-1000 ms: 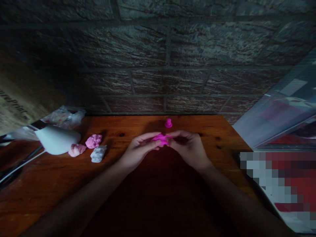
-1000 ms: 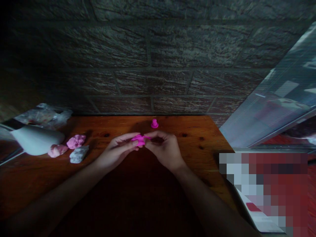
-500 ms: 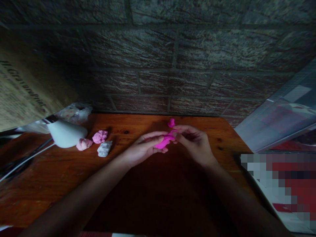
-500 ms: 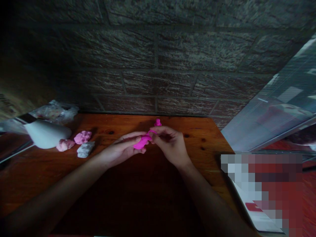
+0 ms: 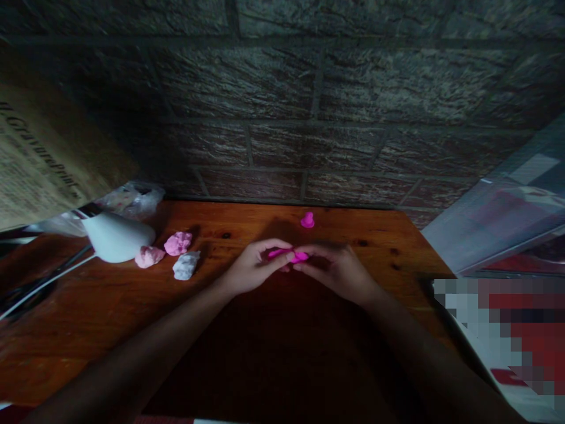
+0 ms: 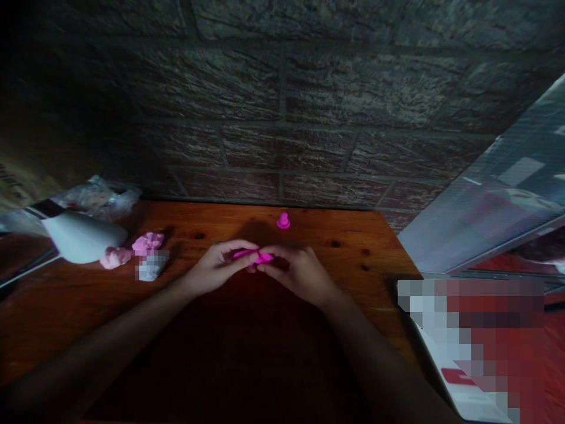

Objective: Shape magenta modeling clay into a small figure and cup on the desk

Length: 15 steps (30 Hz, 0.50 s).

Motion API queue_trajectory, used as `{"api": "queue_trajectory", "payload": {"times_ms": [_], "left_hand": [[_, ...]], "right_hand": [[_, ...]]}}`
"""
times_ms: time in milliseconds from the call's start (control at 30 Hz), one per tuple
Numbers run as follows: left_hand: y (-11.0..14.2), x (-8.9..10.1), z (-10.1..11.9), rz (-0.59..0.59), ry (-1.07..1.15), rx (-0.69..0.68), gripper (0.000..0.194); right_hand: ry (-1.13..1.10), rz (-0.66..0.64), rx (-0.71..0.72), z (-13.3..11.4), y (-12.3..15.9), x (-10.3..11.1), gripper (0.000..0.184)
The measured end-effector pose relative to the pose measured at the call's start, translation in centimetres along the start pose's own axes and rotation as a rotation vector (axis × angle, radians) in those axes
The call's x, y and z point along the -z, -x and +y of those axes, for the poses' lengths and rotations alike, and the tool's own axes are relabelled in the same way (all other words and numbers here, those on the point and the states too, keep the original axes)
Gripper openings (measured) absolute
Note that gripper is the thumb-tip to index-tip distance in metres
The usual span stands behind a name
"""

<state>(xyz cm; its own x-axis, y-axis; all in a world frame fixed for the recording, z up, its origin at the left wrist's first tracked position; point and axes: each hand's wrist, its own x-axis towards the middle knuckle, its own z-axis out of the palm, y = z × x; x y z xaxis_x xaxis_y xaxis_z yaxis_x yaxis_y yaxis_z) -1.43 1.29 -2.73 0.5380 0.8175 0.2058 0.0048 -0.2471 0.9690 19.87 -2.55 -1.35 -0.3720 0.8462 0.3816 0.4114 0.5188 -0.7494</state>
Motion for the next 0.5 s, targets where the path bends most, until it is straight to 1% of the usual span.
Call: {"api": "queue_trajectory", "payload": {"times_ms": [67,133,233,333,400,500], "left_hand": [[0.1,-0.12,0.01,-0.008,-0.045,-0.006,0.025],[0.2,-0.21,0.02,0.005,-0.119,-0.032,0.025],[0.35,-0.23,-0.03,0.064,-0.292,-0.127,0.023],[0.44,-0.06,-0.08,0.104,-0.458,-0.203,0.03],[0.44,0.11,0.06,0.068,-0.54,-0.218,0.034],[0.39,0.34,0.67,-0.076,-0.676,-0.247,0.021]], "right_hand": [[0.093,0.008,-0.001,0.21,0.06,-0.04,0.016],[0.155,-0.003,0.008,0.27,0.07,-0.06,0.017],[0.229,-0.039,0.015,0.04,0.02,-0.05,0.02],[0.318,-0.085,-0.003,-0.22,-0.03,-0.22,0.019],[0.378,-0.093,-0.022,-0.29,-0.02,-0.49,0.018],[0.415,-0.092,-0.05,-0.23,0.01,-0.99,0.02]]}}
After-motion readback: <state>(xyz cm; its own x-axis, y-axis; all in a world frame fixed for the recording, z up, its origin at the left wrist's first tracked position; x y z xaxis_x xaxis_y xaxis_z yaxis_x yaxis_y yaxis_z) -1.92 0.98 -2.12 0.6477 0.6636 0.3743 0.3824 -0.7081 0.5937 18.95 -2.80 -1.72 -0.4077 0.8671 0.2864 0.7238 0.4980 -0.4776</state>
